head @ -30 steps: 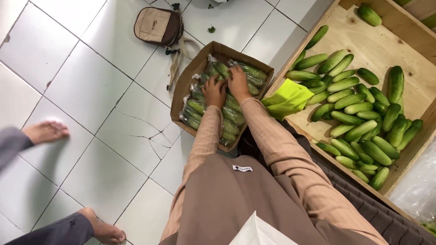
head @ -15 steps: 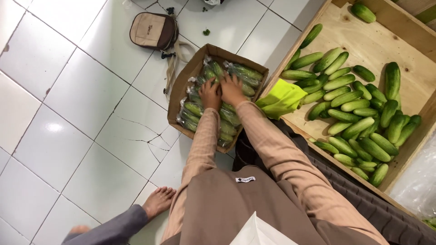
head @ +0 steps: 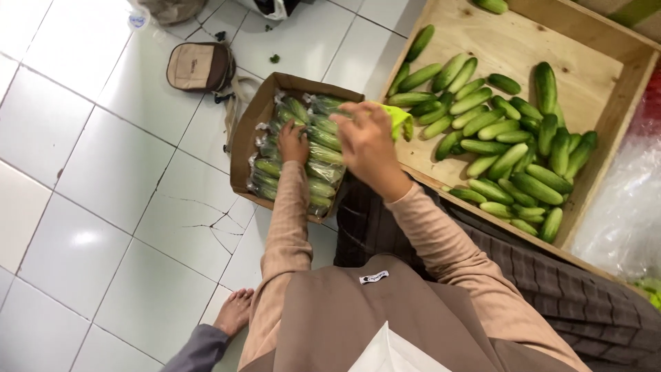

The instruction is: Packing cucumbers into individual plastic bags after wiping them clean with a cloth

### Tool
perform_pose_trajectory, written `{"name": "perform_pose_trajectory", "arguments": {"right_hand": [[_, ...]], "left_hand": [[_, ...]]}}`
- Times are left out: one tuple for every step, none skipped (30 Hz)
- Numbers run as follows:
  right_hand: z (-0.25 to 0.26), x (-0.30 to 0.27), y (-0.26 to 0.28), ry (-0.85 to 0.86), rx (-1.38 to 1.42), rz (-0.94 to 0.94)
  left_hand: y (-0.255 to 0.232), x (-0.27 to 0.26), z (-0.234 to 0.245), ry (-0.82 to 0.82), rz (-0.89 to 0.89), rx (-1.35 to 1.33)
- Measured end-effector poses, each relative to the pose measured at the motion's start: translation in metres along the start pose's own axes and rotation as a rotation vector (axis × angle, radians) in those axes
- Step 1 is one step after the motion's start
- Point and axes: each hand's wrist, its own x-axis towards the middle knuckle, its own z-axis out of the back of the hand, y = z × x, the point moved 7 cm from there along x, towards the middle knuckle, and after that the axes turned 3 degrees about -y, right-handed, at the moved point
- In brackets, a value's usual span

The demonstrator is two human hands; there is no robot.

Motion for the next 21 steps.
{"name": "perform_pose_trajectory", "arguments": {"right_hand": [[0.011, -0.004, -0.006, -0.007, -0.008, -0.006], [0.016, -0.009, -0.015, 0.065, -0.097, -0.041], [0.021, -0.014, -0.024, 0.14, -0.187, -0.079], [0.013, -0.022, -0.034, 0.135, -0.195, -0.09], [0.008, -0.031, -0.046, 0.093, -0.137, -0.086], [0.004, -0.041, -0.058, 0.05, -0.079, -0.082], [0.003, -0.044, -0.061, 0.051, -0.088, -0.085], [0.008, -0.047, -0.062, -0.043, -0.021, -0.065], [0.012, -0.05, -0.063, -0.141, 0.048, -0.048], [0.027, -0.053, -0.06, -0.145, 0.04, -0.055], [0.044, -0.054, -0.057, -0.189, 0.099, -0.084], [0.06, -0.055, -0.055, -0.233, 0.157, -0.112], [0.065, -0.068, -0.067, -0.24, 0.149, -0.12], [0.072, -0.083, -0.082, -0.297, 0.164, -0.151], [0.079, -0.101, -0.094, -0.346, 0.178, -0.186], [0.104, -0.108, -0.091, -0.345, 0.169, -0.199], [0.128, -0.118, -0.098, -0.354, 0.308, -0.327], [0.151, -0.129, -0.104, -0.365, 0.447, -0.455], [0.166, -0.148, -0.112, -0.372, 0.439, -0.46], [0.177, -0.167, -0.123, -0.365, 0.512, -0.531], [0.188, -0.186, -0.135, -0.359, 0.586, -0.6]], "left_hand": [[0.0, 0.002, -0.005, 0.003, -0.012, -0.002], [-0.003, 0.004, -0.002, -0.113, -0.054, 0.01], [-0.005, 0.004, 0.001, -0.226, -0.096, 0.02], [-0.018, 0.001, 0.012, -0.221, -0.108, 0.015], [-0.035, -0.004, 0.025, -0.27, -0.141, -0.093], [-0.051, -0.009, 0.038, -0.318, -0.173, -0.203], [-0.074, -0.017, 0.054, -0.314, -0.176, -0.211], [-0.095, -0.025, 0.072, -0.321, -0.169, -0.277], [-0.115, -0.031, 0.091, -0.326, -0.167, -0.339], [-0.143, -0.04, 0.115, -0.319, -0.175, -0.343], [-0.171, -0.05, 0.147, -0.393, -0.222, -0.448], [-0.198, -0.061, 0.178, -0.466, -0.268, -0.554], [-0.218, -0.068, 0.189, -0.457, -0.278, -0.559], [-0.235, -0.077, 0.204, -0.536, -0.296, -0.639], [-0.249, -0.092, 0.22, -0.609, -0.304, -0.718], [-0.27, -0.098, 0.229, -0.594, -0.305, -0.723], [-0.292, -0.107, 0.239, -0.602, -0.346, -0.8], [-0.314, -0.116, 0.249, -0.609, -0.386, -0.876], [-0.335, -0.124, 0.253, -0.6, -0.392, -0.883], [-0.359, -0.13, 0.254, -0.52, -0.412, -0.947], [-0.382, -0.135, 0.255, -0.439, -0.435, -1.008]]}}
